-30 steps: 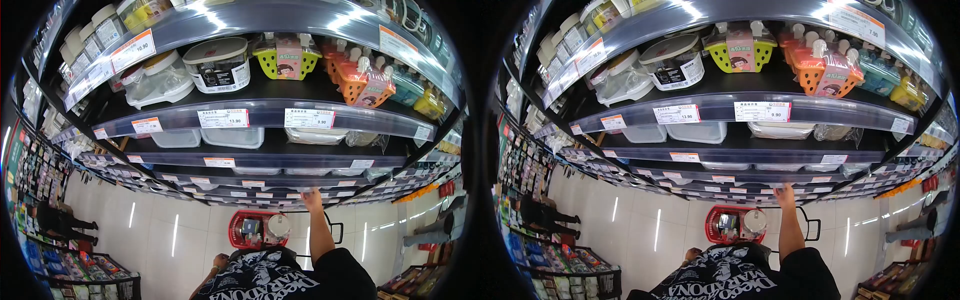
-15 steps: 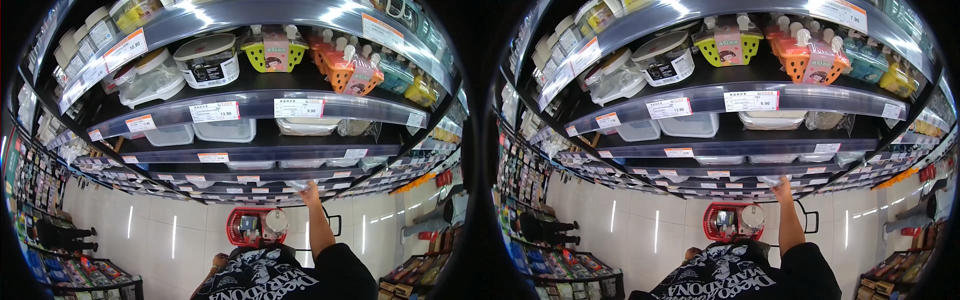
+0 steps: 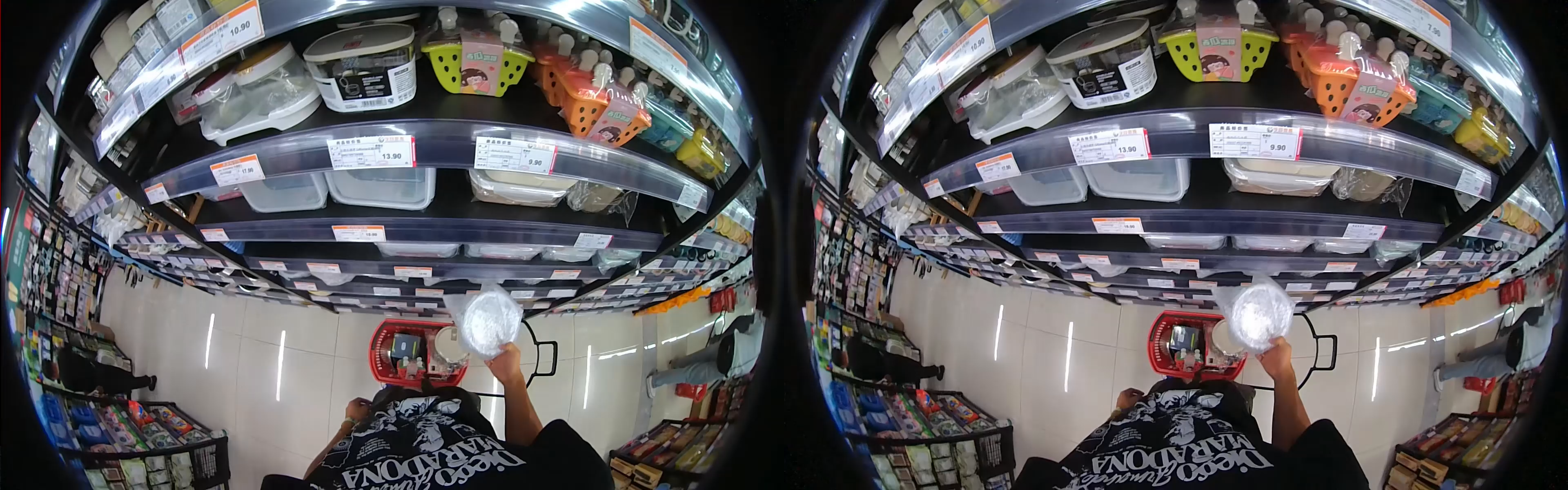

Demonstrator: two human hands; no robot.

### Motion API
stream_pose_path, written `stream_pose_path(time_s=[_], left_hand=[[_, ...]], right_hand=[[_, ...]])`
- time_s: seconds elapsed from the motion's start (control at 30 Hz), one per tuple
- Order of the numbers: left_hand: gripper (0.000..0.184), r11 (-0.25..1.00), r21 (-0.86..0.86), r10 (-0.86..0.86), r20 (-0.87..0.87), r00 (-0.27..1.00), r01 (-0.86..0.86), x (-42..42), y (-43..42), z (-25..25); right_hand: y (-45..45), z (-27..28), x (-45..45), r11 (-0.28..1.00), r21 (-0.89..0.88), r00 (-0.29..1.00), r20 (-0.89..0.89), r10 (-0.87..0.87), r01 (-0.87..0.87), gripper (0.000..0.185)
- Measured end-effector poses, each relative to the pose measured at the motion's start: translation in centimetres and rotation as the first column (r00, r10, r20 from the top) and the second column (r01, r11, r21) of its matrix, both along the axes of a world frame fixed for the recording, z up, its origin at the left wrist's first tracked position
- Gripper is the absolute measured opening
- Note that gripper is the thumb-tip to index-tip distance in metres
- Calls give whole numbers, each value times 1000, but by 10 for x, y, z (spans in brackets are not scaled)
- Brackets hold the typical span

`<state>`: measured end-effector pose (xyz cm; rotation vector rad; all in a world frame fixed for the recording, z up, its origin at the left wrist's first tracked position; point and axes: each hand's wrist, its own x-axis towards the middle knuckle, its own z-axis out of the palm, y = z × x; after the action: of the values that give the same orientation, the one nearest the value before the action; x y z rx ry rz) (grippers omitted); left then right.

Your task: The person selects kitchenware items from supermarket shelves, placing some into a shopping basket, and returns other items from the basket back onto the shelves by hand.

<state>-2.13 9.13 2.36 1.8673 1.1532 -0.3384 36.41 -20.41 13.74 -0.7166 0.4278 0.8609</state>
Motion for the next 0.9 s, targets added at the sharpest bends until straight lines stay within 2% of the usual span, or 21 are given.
stream_pose_path(time_s=[0.03, 0.13, 0.17, 0.2, 0.23, 0.33, 0.43, 0.5, 0.57, 0.67, 0.77, 0.8, 0.9], left_hand=[[23, 1000, 19, -4, -10, 1000, 4, 1, 1, -1], [29, 980, -165, -79, 181, 980, 109, 5, 15, -9], [30, 933, -358, 116, 168, 979, -49, 9, 18, -9], [32, 824, -532, 301, 118, 946, -195, 22, 22, 2], [35, 663, -677, 463, 36, 886, -319, 36, 26, 15], [34, 576, -739, 573, 60, 817, -350, 82, 31, 69], [31, 358, -893, 692, 57, 720, -273, 119, 40, 101], [41, 356, -933, 690, 227, 687, -49, 133, 43, 105], [44, 373, -905, 707, 420, 569, 205, 153, 39, 143], [45, 359, -905, 715, 423, 557, 227, 135, 45, 146], [45, 335, -909, 728, 418, 543, 250, 135, 42, 151], [45, 326, -910, 735, 414, 537, 255, 131, 40, 152], [46, 312, -908, 748, 415, 518, 279, 115, 53, 154]], right_hand=[[-3, -3, -12, 999, -26, 1000, -2, 20, -20, 66], [-9, -7, -47, 993, -71, 995, 4, 100, -99, 71], [-11, -8, -56, 989, -66, 990, 19, 137, -135, 73], [-12, -9, -64, 984, -60, 984, 35, 172, -170, 75], [-12, -9, -71, 978, -54, 977, 53, 206, -203, 77], [7, 6, -82, 971, 3, 966, 100, 239, -241, 81], [42, 56, -86, 961, 32, 945, 192, 264, -275, 82], [62, 90, -88, 949, 36, 921, 254, 294, -313, 82], [77, 117, -91, 915, 79, 878, 326, 351, -396, 79], [90, 122, -94, 839, 95, 797, 384, 466, -537, 71], [111, 145, -107, 803, -110, 694, 443, 567, -586, 66], [114, 137, -111, 812, -62, 713, 443, 543, -580, 63], [124, 135, -122, 809, -84, 717, 417, 559, -582, 63]])
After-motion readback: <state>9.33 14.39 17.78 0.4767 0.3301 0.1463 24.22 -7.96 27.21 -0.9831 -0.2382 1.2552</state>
